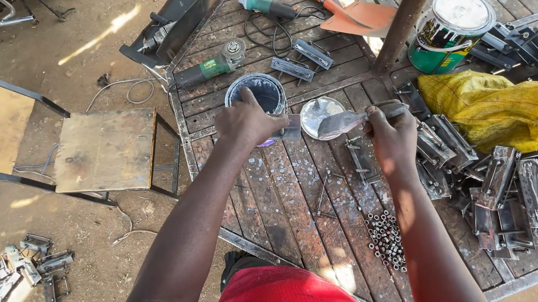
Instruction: Dipping metal components into a container of black paint and using a metal plate to scrape off excess paint.
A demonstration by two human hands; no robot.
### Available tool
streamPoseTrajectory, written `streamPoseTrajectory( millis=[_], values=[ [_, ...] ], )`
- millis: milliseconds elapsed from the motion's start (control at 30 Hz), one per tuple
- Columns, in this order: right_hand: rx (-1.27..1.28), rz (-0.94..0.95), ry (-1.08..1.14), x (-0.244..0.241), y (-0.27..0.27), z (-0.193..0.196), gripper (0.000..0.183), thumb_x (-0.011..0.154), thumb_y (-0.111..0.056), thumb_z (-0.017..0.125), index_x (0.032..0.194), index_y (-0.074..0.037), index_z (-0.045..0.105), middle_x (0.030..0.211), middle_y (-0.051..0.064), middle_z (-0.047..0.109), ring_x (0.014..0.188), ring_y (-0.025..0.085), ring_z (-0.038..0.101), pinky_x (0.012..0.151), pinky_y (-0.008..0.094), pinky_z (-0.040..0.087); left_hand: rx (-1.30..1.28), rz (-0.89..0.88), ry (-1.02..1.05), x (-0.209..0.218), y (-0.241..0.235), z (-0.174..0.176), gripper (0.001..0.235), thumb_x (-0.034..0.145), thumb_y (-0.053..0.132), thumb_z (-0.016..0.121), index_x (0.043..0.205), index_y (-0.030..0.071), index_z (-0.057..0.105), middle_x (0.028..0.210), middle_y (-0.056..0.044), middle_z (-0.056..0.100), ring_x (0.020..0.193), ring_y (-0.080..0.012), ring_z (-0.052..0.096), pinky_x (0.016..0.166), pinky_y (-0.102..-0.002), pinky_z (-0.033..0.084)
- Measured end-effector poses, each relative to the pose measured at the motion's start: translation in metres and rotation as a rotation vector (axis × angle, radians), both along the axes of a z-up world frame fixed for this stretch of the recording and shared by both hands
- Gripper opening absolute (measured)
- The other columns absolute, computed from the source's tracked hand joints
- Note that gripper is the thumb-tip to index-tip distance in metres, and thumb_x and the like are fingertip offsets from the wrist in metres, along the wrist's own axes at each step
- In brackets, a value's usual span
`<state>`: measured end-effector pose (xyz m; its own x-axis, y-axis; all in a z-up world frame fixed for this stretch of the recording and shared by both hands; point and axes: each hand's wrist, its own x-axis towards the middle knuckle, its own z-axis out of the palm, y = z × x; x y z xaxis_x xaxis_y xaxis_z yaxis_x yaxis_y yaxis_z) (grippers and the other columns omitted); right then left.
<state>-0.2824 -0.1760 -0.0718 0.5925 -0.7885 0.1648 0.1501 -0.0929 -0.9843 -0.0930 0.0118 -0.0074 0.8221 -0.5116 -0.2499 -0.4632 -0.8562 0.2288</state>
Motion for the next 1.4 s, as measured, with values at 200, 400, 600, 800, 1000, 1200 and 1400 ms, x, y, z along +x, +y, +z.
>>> streamPoseTrajectory(
  millis=[200, 400, 600, 800, 1000, 1200, 1400],
  values=[
    [0.043, -0.004, -0.063, -0.001, -0.011, -0.027, 0.007, 0.100, -0.005, 0.062, 0.094, -0.002, 0.061, 0.063, 0.012, 0.056, 0.058, 0.015, 0.061, 0.056, 0.025, 0.055, 0.048, -0.032, -0.008, 0.004, -0.002, -0.005, 0.120, 0.076, 0.084, 0.054, 0.154, -0.004, 0.028, 0.127, -0.035, 0.060, 0.118, -0.0504, 0.064, 0.096, -0.055, 0.051],
    [0.053, -0.017, -0.072, -0.003, -0.011, -0.030, 0.008, 0.100, -0.004, 0.063, 0.092, -0.001, 0.061, 0.063, 0.012, 0.056, 0.059, 0.014, 0.061, 0.055, 0.025, 0.056, 0.036, -0.031, 0.012, 0.004, 0.001, -0.003, 0.121, 0.075, 0.084, 0.054, 0.154, -0.004, 0.029, 0.128, -0.034, 0.061, 0.118, -0.0504, 0.064, 0.096, -0.056, 0.051],
    [0.044, -0.049, -0.015, -0.007, -0.009, -0.026, 0.007, 0.099, -0.006, 0.064, 0.092, -0.004, 0.063, 0.065, 0.011, 0.057, 0.061, 0.014, 0.061, 0.057, 0.025, 0.058, -0.021, 0.050, 0.147, -0.003, 0.007, 0.020, 0.107, 0.079, 0.073, 0.052, 0.151, -0.004, 0.035, 0.127, -0.031, 0.064, 0.122, -0.0478, 0.063, 0.100, -0.051, 0.049],
    [-0.036, -0.053, 0.019, -0.013, -0.020, -0.041, 0.012, 0.102, -0.009, 0.064, 0.091, -0.004, 0.062, 0.066, 0.010, 0.056, 0.064, 0.015, 0.059, 0.060, 0.026, 0.053, -0.213, 0.172, 0.454, 0.033, 0.024, -0.045, 0.081, 0.087, 0.073, 0.050, 0.126, 0.005, 0.072, 0.124, -0.021, 0.070, 0.120, -0.0395, 0.066, 0.099, -0.043, 0.051],
    [-0.051, -0.049, 0.072, -0.021, -0.024, -0.064, 0.022, 0.105, -0.010, 0.062, 0.083, -0.007, 0.061, 0.069, 0.008, 0.057, 0.066, 0.014, 0.054, 0.066, 0.029, 0.048, -0.470, 0.375, 0.784, 0.035, 0.054, -0.115, 0.069, 0.085, 0.066, 0.064, 0.095, -0.002, 0.068, 0.077, -0.016, 0.071, 0.054, -0.0189, 0.070, 0.045, -0.026, 0.057],
    [0.081, 0.049, 0.103, -0.010, -0.006, -0.074, 0.023, 0.108, -0.011, 0.056, 0.085, -0.008, 0.058, 0.071, 0.007, 0.060, 0.065, 0.014, 0.063, 0.067, 0.027, 0.053, -0.550, 0.581, 1.375, 0.007, 0.095, -0.169, 0.087, 0.094, 0.074, 0.047, 0.117, -0.008, 0.063, 0.095, -0.025, 0.070, 0.081, -0.0320, 0.073, 0.073, -0.038, 0.064],
    [0.042, 0.111, 0.231, -0.004, 0.008, -0.082, 0.020, 0.103, -0.009, 0.056, 0.083, -0.007, 0.056, 0.071, 0.007, 0.057, 0.065, 0.018, 0.067, 0.070, 0.030, 0.051, -0.638, 0.821, 1.486, -0.026, 0.118, -0.194, 0.064, 0.075, 0.055, 0.078, 0.091, -0.006, 0.071, 0.079, -0.017, 0.067, 0.072, -0.0296, 0.074, 0.074, -0.045, 0.067]
  ],
)
